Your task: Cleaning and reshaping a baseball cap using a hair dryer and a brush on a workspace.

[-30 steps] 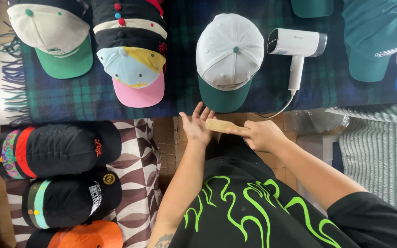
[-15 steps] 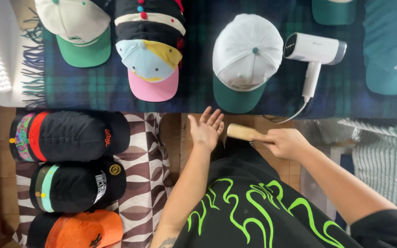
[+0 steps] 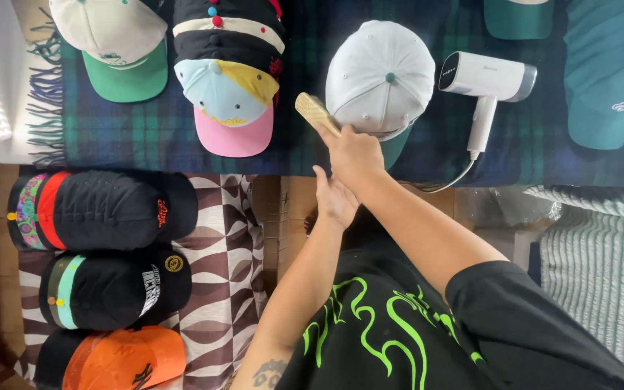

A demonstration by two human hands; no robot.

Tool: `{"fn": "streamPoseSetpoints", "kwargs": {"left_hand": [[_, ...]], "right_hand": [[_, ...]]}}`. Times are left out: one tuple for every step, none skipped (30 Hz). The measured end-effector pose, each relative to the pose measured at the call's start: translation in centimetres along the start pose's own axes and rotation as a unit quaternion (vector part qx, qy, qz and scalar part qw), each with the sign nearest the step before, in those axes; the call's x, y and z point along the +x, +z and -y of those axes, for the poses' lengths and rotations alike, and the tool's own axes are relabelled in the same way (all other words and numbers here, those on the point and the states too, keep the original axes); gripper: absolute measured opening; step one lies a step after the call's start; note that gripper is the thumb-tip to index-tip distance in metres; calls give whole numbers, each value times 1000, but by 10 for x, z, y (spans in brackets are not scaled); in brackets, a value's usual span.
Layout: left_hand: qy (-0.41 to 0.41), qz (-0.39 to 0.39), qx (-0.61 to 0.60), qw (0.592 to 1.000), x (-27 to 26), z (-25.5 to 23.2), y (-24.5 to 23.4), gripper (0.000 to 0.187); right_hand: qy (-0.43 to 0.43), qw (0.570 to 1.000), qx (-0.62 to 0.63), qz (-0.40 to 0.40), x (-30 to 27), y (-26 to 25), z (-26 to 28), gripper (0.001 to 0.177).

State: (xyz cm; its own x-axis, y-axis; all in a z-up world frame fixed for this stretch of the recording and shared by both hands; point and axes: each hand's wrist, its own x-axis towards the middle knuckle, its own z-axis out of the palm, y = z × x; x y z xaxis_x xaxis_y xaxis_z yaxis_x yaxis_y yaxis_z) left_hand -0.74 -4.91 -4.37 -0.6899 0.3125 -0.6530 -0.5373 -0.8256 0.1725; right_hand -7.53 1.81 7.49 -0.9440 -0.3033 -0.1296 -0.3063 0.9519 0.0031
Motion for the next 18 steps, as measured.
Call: {"fn": "streamPoseSetpoints", "kwargs": {"left_hand": [[12,2,-8,1000,10,1,-10,87],[22,4,-17,1000,19,4,-21,89],[19,4,-15,1000,9,-4,-18,89],[14,-6,-16,1000,1,-11,-14,92],[9,-17,-17,1000,-7,-18,-9,95],[8,-15,-15,1000,-11,-20,-9,95],[1,-15,-28,999,-14,-21,-9,93],[-3,-17,-42,999,-18,-23,-10,91],[-3,-17,-42,999,-16,-22,-9,91],[2,-15,-38,999,-15,-22,-9,91],[6,-13,-34,999,-14,-21,-9,91],[6,-9,-29,1000,-3,-20,-15,91],[6,-15,-23,1000,9,-19,-21,88],[-1,-27,-15,1000,13,-13,-32,85],[-8,-29,-10,1000,17,-10,-38,85],[6,-43,2,999,27,-10,-39,73],[21,-56,14,998,36,-11,-41,61],[18,-54,15,998,29,-13,-25,61]], "right_hand": [[-13,1000,14,1,-4,-4,-3,78],[-25,999,28,2,-10,-8,-5,81],[-21,999,29,3,-33,-7,-21,81],[-104,993,-31,-43,-56,-7,-39,52],[-186,974,-92,-88,-79,-7,-55,27],[-183,975,-92,-89,-101,5,-81,27],[-172,962,-125,-169,-125,17,-107,39],[-163,942,-156,-247,-147,29,-133,51],[-162,942,-156,-248,-169,57,-155,51],[39,983,-13,-177,-193,85,-175,47],[239,957,132,-97,-217,114,-195,45],[242,956,133,-102,-213,95,-170,45],[254,925,250,-129,-209,77,-146,48],[268,879,365,-148,-215,58,-118,51],[276,876,366,-148,-205,32,-85,51],[316,830,439,-133,-187,5,-56,55],[351,776,510,-118,-169,-22,-27,58],[354,776,508,-120,-151,5,-25,58]]}}
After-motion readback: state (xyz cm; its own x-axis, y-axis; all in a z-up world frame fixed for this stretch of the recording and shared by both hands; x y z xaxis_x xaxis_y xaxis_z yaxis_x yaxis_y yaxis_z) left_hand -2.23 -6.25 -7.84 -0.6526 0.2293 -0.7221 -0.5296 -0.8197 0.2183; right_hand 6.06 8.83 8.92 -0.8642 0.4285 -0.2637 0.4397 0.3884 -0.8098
